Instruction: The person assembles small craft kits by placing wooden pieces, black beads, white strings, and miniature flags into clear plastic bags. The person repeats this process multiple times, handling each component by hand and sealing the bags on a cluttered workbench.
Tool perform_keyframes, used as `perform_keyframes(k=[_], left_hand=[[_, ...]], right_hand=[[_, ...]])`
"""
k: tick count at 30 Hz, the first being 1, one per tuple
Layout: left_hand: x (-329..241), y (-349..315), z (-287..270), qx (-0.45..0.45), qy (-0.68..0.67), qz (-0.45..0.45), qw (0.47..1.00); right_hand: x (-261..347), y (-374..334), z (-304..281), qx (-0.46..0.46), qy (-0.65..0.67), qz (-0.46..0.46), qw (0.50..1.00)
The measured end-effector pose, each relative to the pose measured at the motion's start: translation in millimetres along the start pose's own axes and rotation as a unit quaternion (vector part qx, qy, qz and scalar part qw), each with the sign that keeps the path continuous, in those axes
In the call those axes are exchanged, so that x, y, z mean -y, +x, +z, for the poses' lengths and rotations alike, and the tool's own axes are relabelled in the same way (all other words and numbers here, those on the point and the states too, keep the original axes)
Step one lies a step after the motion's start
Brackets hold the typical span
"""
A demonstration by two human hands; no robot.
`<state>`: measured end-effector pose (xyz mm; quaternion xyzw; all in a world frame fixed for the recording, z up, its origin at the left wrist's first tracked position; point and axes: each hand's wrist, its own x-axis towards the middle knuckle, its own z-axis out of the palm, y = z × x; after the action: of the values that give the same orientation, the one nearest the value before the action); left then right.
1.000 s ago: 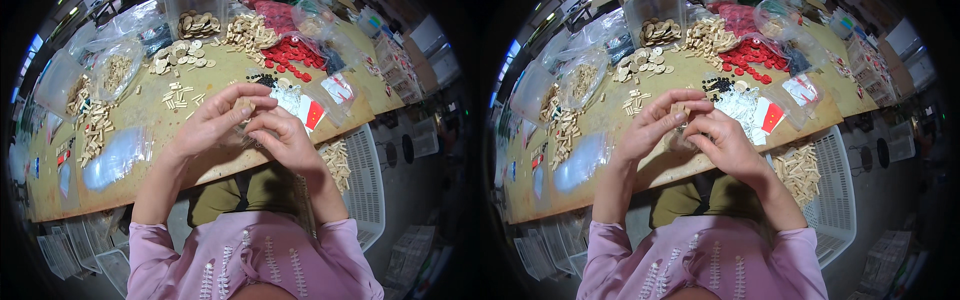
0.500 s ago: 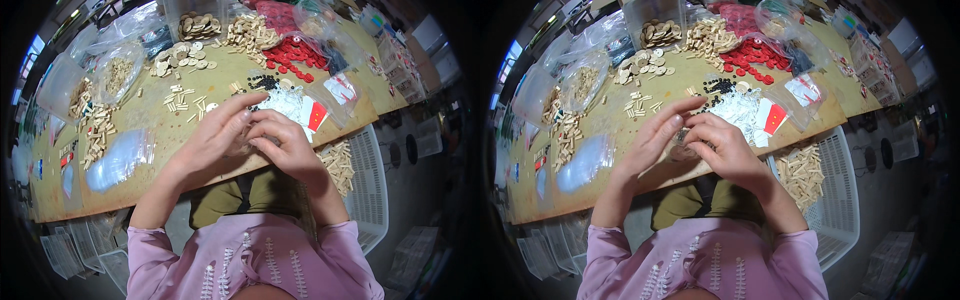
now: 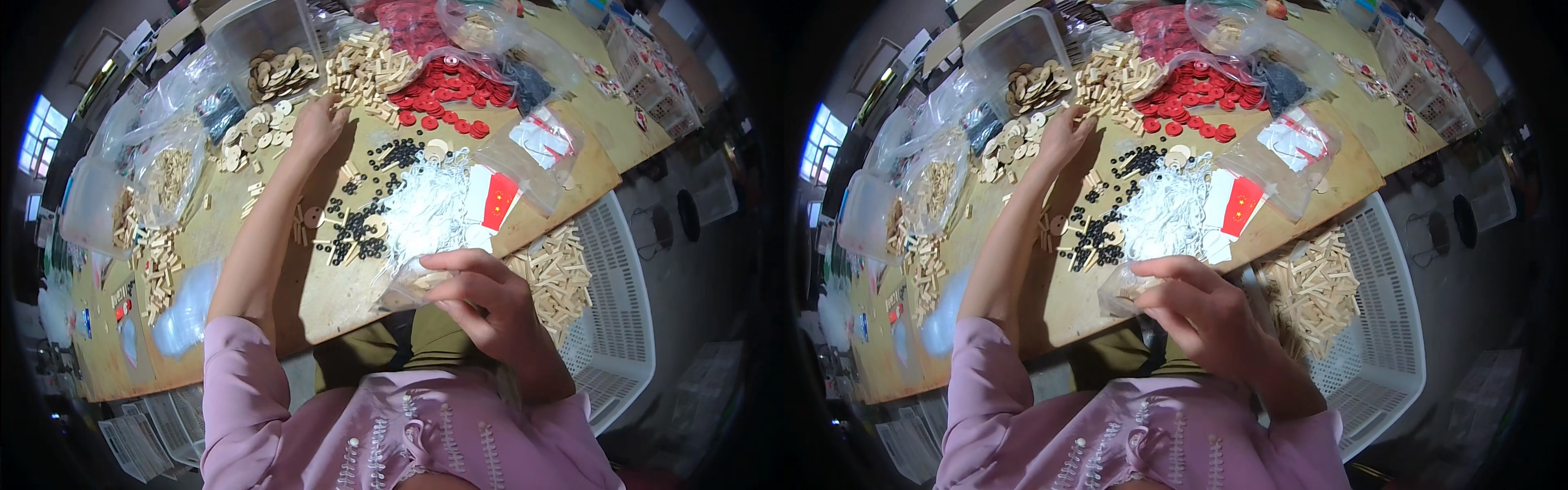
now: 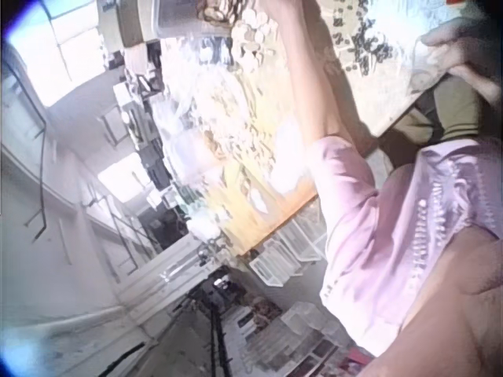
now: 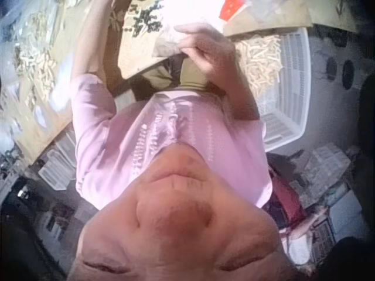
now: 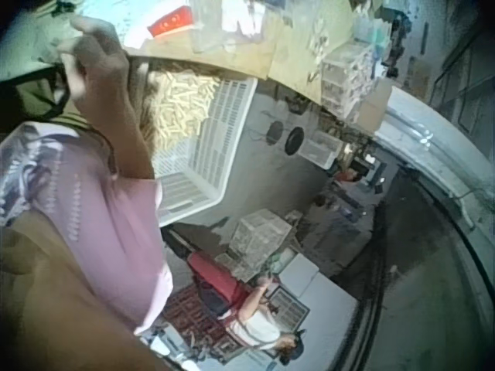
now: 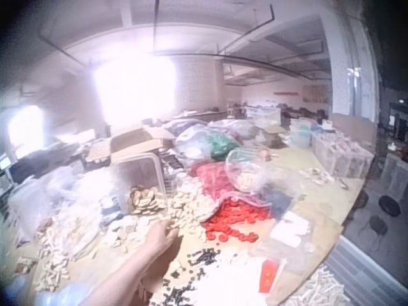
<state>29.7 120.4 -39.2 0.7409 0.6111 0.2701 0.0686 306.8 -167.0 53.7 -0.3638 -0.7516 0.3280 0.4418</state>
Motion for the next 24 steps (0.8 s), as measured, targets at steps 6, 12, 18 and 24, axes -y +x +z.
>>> perform_keyframes(k=[6,12,18,24], left_hand=[[13.1,32.2,30.9,0.018,0.02,0.0,1.0],[22.7,17.7,11.0,0.046,-0.102,0.006,0.994],[15.4,-8.3,-15.1,0.098,-0.691,-0.224,0.681],[25.4,-30.6,-30.6,0.152,-0.839,-0.243,0.463]], right_hand=[[-19.6,0.0,-18.2,-0.024,0.027,0.014,0.999],[-68.1,19.8,-26.8,0.012,0.166,0.146,0.975],[-82.9,25.3,-26.4,0.012,0.236,0.198,0.951],[-72.3,30.6,-21.0,0.019,0.209,0.203,0.956]])
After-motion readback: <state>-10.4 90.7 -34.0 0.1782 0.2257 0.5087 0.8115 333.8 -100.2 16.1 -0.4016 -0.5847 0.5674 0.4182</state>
